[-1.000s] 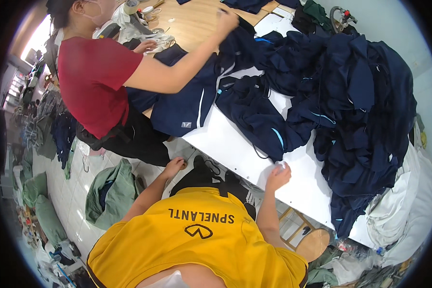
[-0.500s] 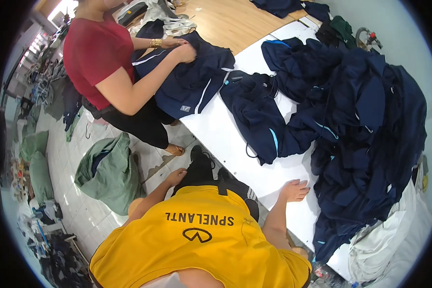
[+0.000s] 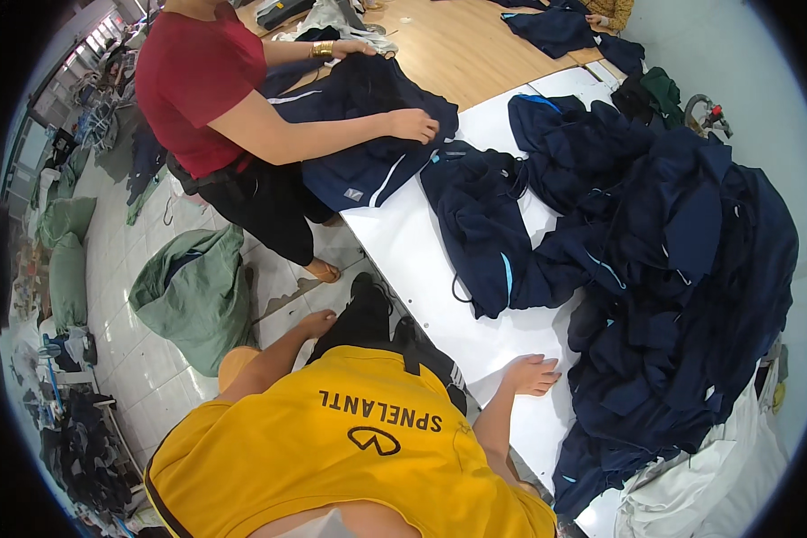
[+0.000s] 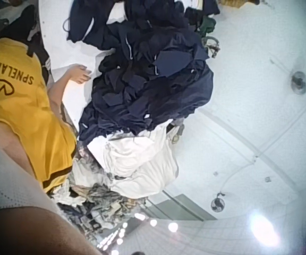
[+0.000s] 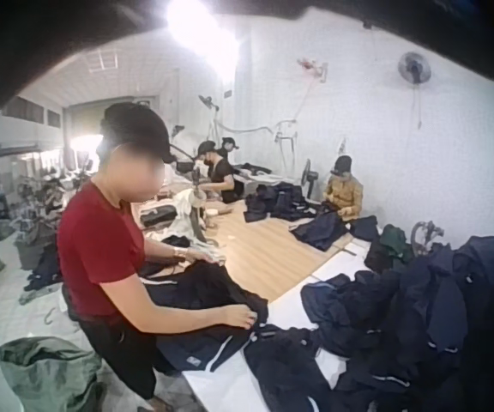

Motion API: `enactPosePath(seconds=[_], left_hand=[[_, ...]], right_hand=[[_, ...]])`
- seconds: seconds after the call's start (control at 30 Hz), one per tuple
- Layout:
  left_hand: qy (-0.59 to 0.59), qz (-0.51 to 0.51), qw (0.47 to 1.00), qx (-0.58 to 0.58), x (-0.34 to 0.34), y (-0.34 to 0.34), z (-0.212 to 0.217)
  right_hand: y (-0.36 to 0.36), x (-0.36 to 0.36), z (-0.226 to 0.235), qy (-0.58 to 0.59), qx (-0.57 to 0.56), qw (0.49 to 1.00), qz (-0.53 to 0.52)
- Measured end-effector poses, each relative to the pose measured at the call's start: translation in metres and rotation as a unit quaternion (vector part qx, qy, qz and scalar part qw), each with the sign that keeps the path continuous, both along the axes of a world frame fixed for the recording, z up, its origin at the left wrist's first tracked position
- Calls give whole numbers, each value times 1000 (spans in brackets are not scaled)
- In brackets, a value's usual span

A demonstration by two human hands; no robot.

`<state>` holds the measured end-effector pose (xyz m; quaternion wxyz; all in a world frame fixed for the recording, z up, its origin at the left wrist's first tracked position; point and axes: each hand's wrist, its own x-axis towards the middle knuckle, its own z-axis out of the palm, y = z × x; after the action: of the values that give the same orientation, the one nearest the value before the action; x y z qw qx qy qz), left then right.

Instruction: Inspecting and sorting finished athletic shorts on a factory workbench.

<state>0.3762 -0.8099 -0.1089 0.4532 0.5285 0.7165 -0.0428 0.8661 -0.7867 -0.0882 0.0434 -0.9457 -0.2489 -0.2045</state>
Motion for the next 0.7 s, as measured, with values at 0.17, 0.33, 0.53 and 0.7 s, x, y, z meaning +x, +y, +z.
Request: enactPosePath(seconds=[0.17, 0.33, 0.53, 0.7], left_hand=[[-43, -26, 996, 78, 36, 10, 19], [-67, -77, 991, 84, 37, 6, 11], [-39, -62, 997, 24, 12, 6, -5], [-11, -24, 999, -29, 12, 2, 4]], right_hand=[[1, 0, -6, -7, 10, 1000, -9], [1, -1, -1, -20, 10, 1000, -20], [0, -1, -6, -34, 12, 999, -13], [-1, -3, -7, -24, -1, 999, -28]])
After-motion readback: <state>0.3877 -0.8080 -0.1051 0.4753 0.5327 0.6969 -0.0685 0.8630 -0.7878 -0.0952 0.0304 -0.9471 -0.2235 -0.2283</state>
